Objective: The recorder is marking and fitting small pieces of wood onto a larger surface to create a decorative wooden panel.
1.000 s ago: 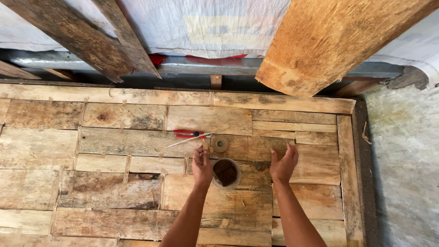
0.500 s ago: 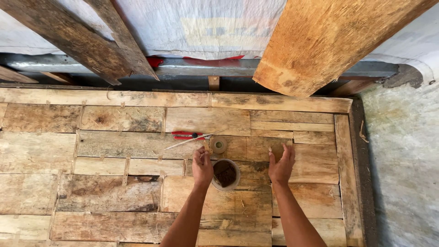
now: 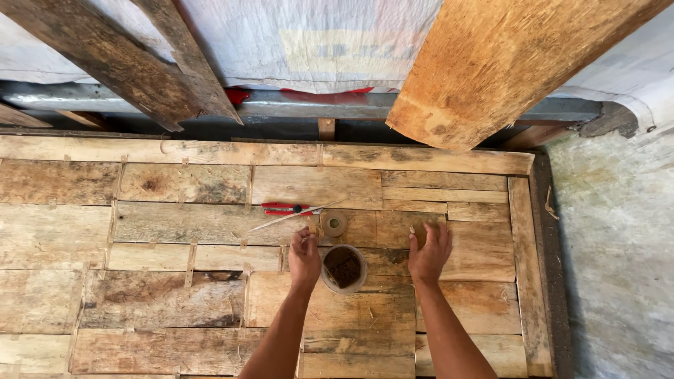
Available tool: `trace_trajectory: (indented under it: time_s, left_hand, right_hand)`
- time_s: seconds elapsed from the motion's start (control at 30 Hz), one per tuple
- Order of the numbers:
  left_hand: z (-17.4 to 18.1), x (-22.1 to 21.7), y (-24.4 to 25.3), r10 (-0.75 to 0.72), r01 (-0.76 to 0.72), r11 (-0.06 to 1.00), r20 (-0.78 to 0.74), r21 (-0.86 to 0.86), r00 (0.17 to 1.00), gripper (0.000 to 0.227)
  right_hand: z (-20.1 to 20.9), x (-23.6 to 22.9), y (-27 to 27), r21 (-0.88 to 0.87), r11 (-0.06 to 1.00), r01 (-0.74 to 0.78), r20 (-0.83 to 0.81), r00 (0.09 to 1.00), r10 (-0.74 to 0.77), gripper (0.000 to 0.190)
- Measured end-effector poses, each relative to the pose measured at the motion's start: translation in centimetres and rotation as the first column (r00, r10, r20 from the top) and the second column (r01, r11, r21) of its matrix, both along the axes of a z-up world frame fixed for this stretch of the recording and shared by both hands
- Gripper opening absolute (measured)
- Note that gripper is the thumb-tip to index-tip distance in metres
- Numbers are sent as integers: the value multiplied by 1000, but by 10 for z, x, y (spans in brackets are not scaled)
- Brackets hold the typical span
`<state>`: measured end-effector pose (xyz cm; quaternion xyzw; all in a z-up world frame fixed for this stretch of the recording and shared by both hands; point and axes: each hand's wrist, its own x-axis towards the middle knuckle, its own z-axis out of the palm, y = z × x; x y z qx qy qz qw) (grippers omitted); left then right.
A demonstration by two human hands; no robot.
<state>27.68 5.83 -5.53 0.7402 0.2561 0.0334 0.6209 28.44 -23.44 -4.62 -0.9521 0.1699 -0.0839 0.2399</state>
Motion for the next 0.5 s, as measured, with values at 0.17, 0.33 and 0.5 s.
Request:
trace_trajectory:
  time_s: [0.17, 0.33, 0.5]
  left_hand:
    - [-1, 0, 0, 4, -3, 1000, 15, -10, 1000, 24]
    - [5, 1, 1, 5, -6, 999, -21, -53, 1000, 23]
    - [2, -3, 7, 48, -47, 994, 8, -104, 999, 21]
  right_hand:
    - [-9, 4, 1, -33, 999, -39, 77, 996, 42, 30]
    - [5, 5, 6, -23, 999, -29, 111, 993, 32, 17]
    - [14, 11, 11, 2, 997, -80, 119, 990, 80, 11]
